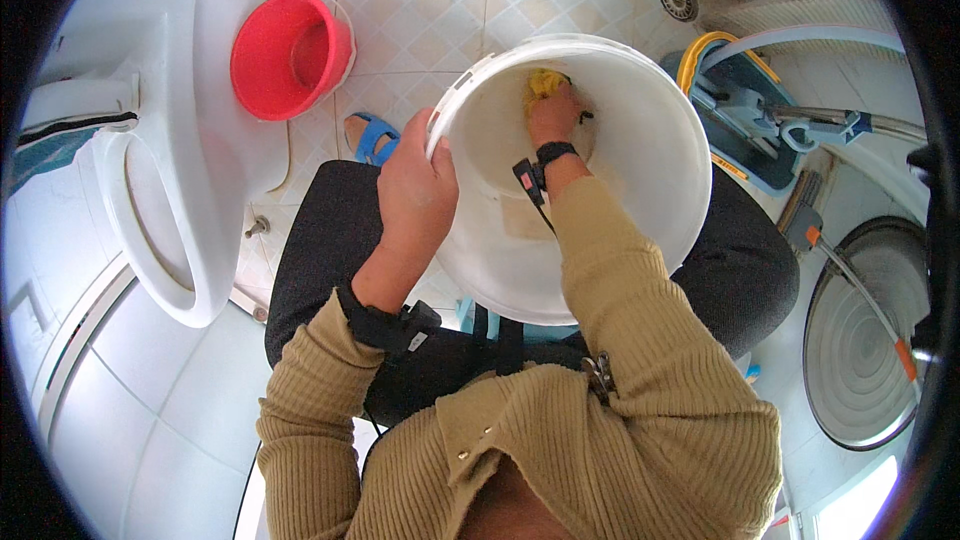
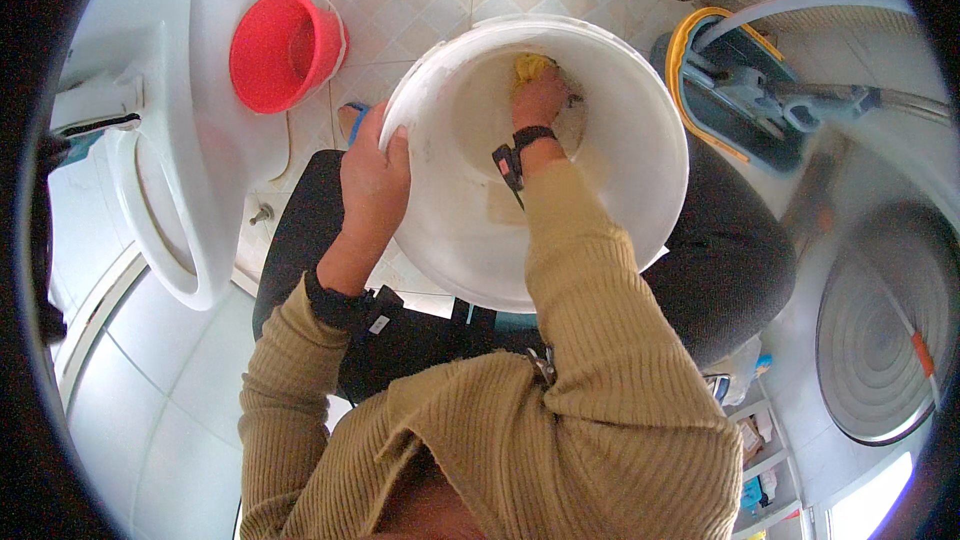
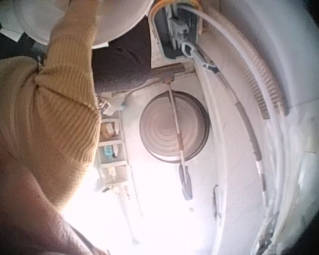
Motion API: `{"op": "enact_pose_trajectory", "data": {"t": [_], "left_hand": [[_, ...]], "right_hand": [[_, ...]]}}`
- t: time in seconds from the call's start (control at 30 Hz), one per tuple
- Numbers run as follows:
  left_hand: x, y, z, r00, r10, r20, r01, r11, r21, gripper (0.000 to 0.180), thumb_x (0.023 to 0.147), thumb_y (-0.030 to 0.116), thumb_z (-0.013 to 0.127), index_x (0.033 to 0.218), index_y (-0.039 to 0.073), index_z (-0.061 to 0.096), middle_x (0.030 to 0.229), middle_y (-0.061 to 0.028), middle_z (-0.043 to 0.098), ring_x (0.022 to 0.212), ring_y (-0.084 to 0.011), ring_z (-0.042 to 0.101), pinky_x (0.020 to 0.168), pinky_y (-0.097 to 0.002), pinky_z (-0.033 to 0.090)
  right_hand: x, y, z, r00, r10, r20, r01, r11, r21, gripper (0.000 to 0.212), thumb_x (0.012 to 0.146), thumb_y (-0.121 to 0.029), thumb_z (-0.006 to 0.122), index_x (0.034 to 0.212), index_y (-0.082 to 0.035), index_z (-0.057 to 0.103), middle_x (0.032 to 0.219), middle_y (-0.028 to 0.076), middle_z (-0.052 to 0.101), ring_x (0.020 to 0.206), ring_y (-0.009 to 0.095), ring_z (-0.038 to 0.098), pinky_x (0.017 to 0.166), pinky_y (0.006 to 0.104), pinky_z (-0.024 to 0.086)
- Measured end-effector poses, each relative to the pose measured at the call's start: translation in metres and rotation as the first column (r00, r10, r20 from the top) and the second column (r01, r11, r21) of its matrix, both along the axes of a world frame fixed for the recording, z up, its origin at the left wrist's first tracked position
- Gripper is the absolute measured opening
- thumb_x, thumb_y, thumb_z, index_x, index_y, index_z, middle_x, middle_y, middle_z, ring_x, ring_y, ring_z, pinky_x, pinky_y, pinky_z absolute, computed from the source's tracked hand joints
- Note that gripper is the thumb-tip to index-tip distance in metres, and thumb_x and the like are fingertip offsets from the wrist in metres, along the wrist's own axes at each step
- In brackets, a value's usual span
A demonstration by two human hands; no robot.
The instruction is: The person scrubs a white bucket with a yellow cloth, pours the water into a toilet, refills the bucket with a hose, and then wipes the toilet rim with the cloth.
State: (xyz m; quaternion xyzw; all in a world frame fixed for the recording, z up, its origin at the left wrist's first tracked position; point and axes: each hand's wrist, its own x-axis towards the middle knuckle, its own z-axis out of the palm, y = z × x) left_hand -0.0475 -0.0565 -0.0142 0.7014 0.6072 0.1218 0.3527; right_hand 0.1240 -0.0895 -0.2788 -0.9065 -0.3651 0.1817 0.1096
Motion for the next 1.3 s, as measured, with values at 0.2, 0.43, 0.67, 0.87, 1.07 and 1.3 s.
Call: {"op": "enact_pose_trajectory", "data": {"t": [0.2,0.43,0.67,0.87,1.07,1.3], "left_hand": [[0.003,-0.005,0.000,1.000,0.010,-0.008,-0.010,1.000,-0.017,0.034,0.084,0.012,0.050,0.117,0.004,0.048,0.098,-0.0232,0.059,0.088,-0.0391,0.058,0.074,-0.0424,0.047],[0.002,-0.001,0.005,1.000,0.029,-0.008,-0.029,0.997,-0.064,0.033,0.087,0.016,0.049,0.118,0.003,0.049,0.102,-0.0218,0.058,0.094,-0.0372,0.058,0.079,-0.0389,0.046],[0.002,0.000,-0.001,1.000,-0.025,-0.008,0.026,0.999,0.042,0.033,0.083,0.011,0.052,0.115,0.003,0.048,0.097,-0.0227,0.059,0.087,-0.0392,0.058,0.073,-0.0428,0.047],[-0.002,0.000,-0.004,0.999,-0.026,0.039,0.025,0.999,0.030,0.033,0.084,0.014,0.051,0.116,0.005,0.048,0.095,-0.0220,0.059,0.084,-0.0405,0.058,0.071,-0.0451,0.047],[0.001,0.000,0.000,1.000,0.005,-0.018,-0.006,0.999,-0.043,0.035,0.085,0.015,0.051,0.118,0.007,0.047,0.093,-0.0206,0.060,0.083,-0.0397,0.058,0.069,-0.0447,0.047],[-0.002,-0.005,-0.002,0.998,0.040,0.040,-0.038,0.999,-0.029,0.033,0.085,0.015,0.052,0.117,0.007,0.050,0.094,-0.0196,0.061,0.084,-0.0377,0.058,0.072,-0.0414,0.047]], "right_hand": [[-0.033,0.018,-0.016,0.788,0.614,0.047,-0.593,0.778,-0.209,0.020,0.077,-0.018,0.054,0.089,-0.007,0.065,0.095,0.010,0.062,0.094,0.026,0.057,0.083,0.0356,0.042],[-0.074,-0.028,-0.005,0.385,0.916,-0.115,-0.923,0.383,-0.039,0.020,0.079,-0.016,0.050,0.081,-0.006,0.067,0.089,0.008,0.061,0.099,0.025,0.054,0.081,0.0364,0.044],[-0.054,-0.039,0.008,0.204,0.879,-0.431,-0.979,0.188,-0.079,0.019,0.077,-0.017,0.052,0.082,-0.007,0.068,0.094,0.010,0.061,0.097,0.027,0.054,0.082,0.0382,0.044],[-0.023,0.009,0.019,0.235,0.970,0.063,-0.963,0.241,-0.123,0.023,0.079,-0.015,0.050,0.095,-0.006,0.064,0.100,0.012,0.058,0.100,0.025,0.054,0.089,0.0420,0.040],[0.021,0.008,-0.002,0.707,0.705,-0.056,-0.687,0.666,-0.289,0.027,0.084,-0.013,0.044,0.106,-0.003,0.057,0.107,0.014,0.057,0.105,0.029,0.054,0.090,0.0468,0.041],[0.028,-0.056,0.002,0.830,0.557,0.011,-0.470,0.710,-0.524,0.029,0.087,-0.018,0.043,0.108,-0.001,0.055,0.111,0.019,0.054,0.104,0.032,0.054,0.088,0.0417,0.044]]}}
